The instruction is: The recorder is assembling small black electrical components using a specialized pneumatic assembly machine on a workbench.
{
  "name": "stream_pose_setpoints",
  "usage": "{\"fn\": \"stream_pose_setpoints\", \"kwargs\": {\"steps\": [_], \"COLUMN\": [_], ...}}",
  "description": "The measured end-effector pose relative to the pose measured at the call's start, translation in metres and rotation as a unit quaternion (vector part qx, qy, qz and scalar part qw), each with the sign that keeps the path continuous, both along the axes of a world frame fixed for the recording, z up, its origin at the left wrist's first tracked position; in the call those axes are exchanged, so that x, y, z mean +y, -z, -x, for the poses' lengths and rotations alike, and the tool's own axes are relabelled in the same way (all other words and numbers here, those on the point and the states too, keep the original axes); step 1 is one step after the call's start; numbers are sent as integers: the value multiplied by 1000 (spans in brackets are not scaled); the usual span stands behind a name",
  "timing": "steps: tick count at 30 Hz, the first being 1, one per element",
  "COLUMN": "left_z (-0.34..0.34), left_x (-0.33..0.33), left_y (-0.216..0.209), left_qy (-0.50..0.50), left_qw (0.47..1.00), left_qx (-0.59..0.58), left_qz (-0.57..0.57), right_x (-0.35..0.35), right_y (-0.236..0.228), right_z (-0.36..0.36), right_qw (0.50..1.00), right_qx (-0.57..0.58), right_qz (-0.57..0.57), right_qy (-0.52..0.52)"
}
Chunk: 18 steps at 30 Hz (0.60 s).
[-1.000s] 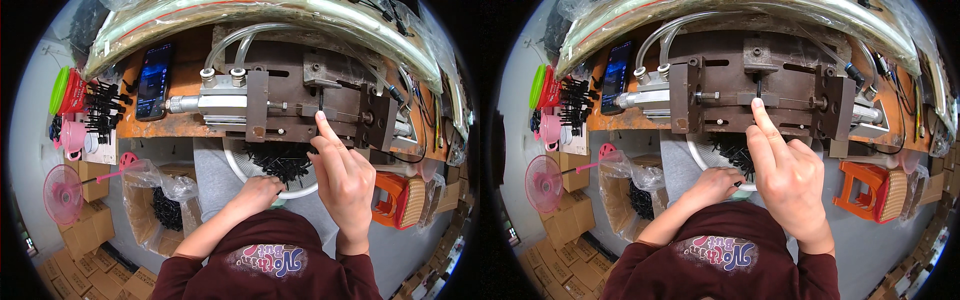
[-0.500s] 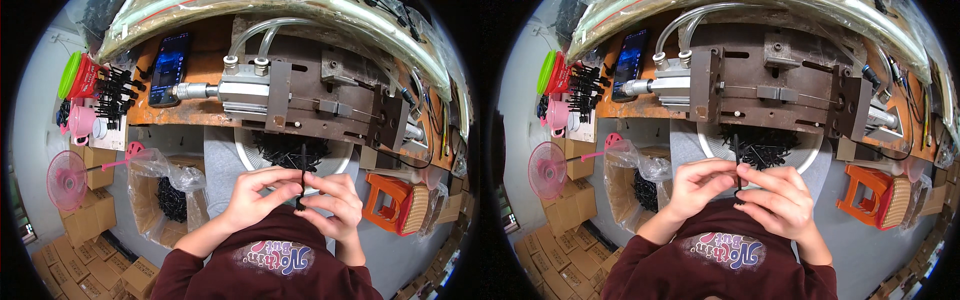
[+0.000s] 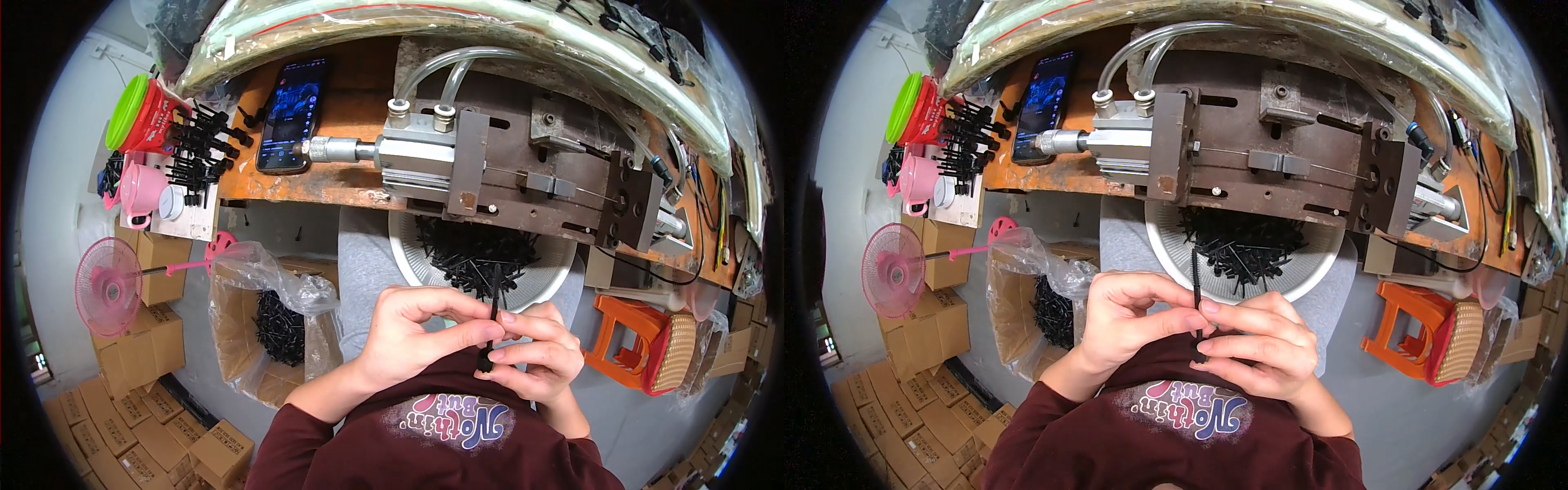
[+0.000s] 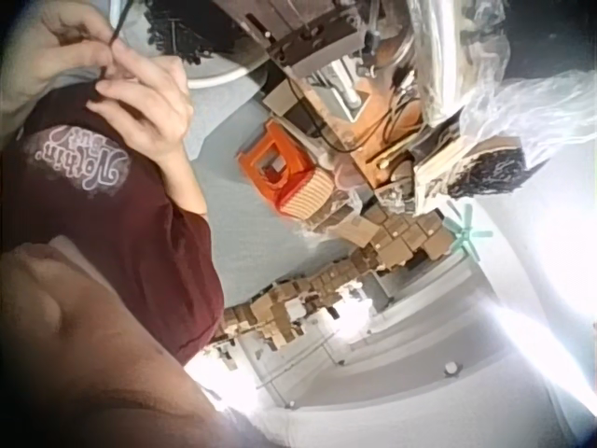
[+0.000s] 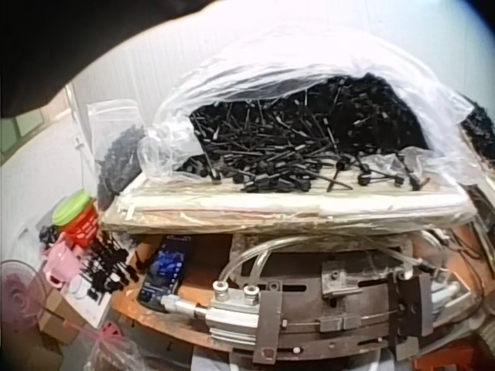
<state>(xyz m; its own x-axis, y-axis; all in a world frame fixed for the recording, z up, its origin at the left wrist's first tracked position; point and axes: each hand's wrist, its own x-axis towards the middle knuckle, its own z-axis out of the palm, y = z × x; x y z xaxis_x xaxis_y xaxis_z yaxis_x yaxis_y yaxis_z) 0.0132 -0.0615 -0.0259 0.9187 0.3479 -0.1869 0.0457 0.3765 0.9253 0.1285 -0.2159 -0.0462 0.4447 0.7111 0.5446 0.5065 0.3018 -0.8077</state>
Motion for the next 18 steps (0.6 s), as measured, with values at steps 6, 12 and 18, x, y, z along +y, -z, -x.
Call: {"fn": "stream_pose_setpoints", "kwargs": {"steps": [6, 12, 18], "left_z": [4, 15, 35], "left_x": [5, 11, 28], "left_y": [-12, -13, -15], "left_qy": [2, -22, -134], "left_qw": [1000, 998, 988], "left_qx": [5, -15, -44], "left_qz": [-19, -49, -67], "right_x": [2, 12, 12], "right_y": [-3, -13, 2], "right_z": [6, 10, 16], "right_qw": [1000, 995, 996], "right_qx": [-21, -100, -63], "right_qz": [1, 10, 38], "right_qy": [-1, 4, 39]}}
